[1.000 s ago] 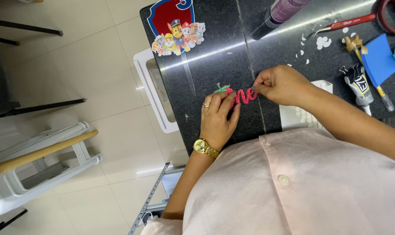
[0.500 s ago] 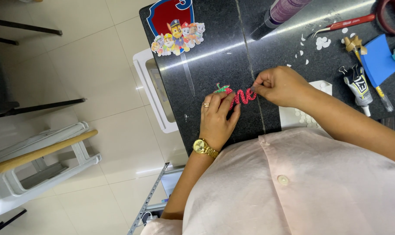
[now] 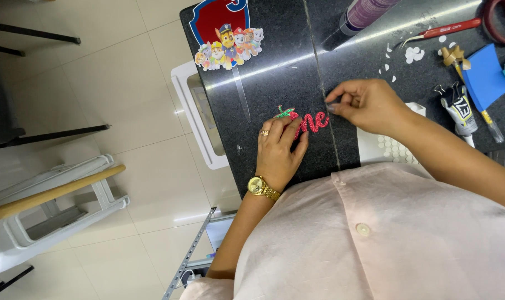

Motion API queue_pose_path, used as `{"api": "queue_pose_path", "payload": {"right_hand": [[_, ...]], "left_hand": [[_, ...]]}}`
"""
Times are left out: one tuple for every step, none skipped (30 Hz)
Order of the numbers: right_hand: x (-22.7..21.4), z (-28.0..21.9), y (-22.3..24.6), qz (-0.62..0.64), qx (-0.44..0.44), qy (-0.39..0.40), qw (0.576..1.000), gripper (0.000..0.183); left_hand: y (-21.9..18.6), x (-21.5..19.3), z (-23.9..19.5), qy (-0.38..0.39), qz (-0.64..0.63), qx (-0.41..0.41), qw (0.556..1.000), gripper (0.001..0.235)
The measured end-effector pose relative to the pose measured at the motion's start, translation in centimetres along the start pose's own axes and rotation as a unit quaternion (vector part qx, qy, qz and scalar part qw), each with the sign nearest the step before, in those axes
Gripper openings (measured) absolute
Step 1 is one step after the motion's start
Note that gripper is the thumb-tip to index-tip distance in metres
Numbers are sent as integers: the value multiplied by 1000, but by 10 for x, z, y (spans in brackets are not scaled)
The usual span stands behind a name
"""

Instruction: Assembling decorative character cutouts by applying glue and placing small pieces onto a base.

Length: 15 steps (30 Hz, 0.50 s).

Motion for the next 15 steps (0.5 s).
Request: {"api": "queue_pose_path", "payload": {"right_hand": [[-3,-4,13,0,0,0,1000,18],[-6,-8,27,-27,-41,9,999,18],[-8,-13,41,-53,-81,18,995,19],[-6,-12,37,-53,-81,17,995,19],[-5,-12,35,-75,-112,12,991,21],[-3,-13,32,-97,-143,5,985,23],[-2,-13,29,-97,-142,5,985,23],[-1,-14,26,-111,-139,1,984,23],[0,-14,23,-126,-135,-3,983,22],[1,-14,23,-126,-135,-3,983,22],[2,-15,23,-135,-136,-8,981,22],[2,-15,24,-145,-138,-12,980,22],[2,-15,24,-145,-138,-12,980,22],[2,-15,23,-150,-139,-13,979,22],[2,-15,23,-155,-140,-14,978,22]], "left_hand": [[0,0,1,0,0,0,1000,26],[-1,-1,1,-1,-1,0,1000,26],[-1,-1,2,-1,-2,0,1000,26],[-1,-1,1,-1,-2,0,1000,26],[0,-1,1,0,-1,0,1000,27],[0,0,0,1,-1,0,1000,27],[-1,0,1,1,-1,1,1000,27],[-1,-1,1,2,-3,0,1000,27],[-1,-2,2,2,-5,-1,1000,27],[-1,-2,1,2,-5,0,1000,27],[-1,-1,1,3,-3,-1,1000,27],[0,-1,0,2,-1,-1,1000,27],[0,-1,1,2,-1,-1,1000,27],[0,-1,0,2,-2,-1,1000,27],[0,-1,0,1,-2,-2,1000,27]]}}
Point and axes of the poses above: each hand's wrist, its own z-axis towards the middle knuckle, its own x-axis out of the palm, y = z × x, the point moved 2 cm from there along z, towards the middle knuckle, and after that the axes turned 1 degree about -y, right-handed, at the moved point
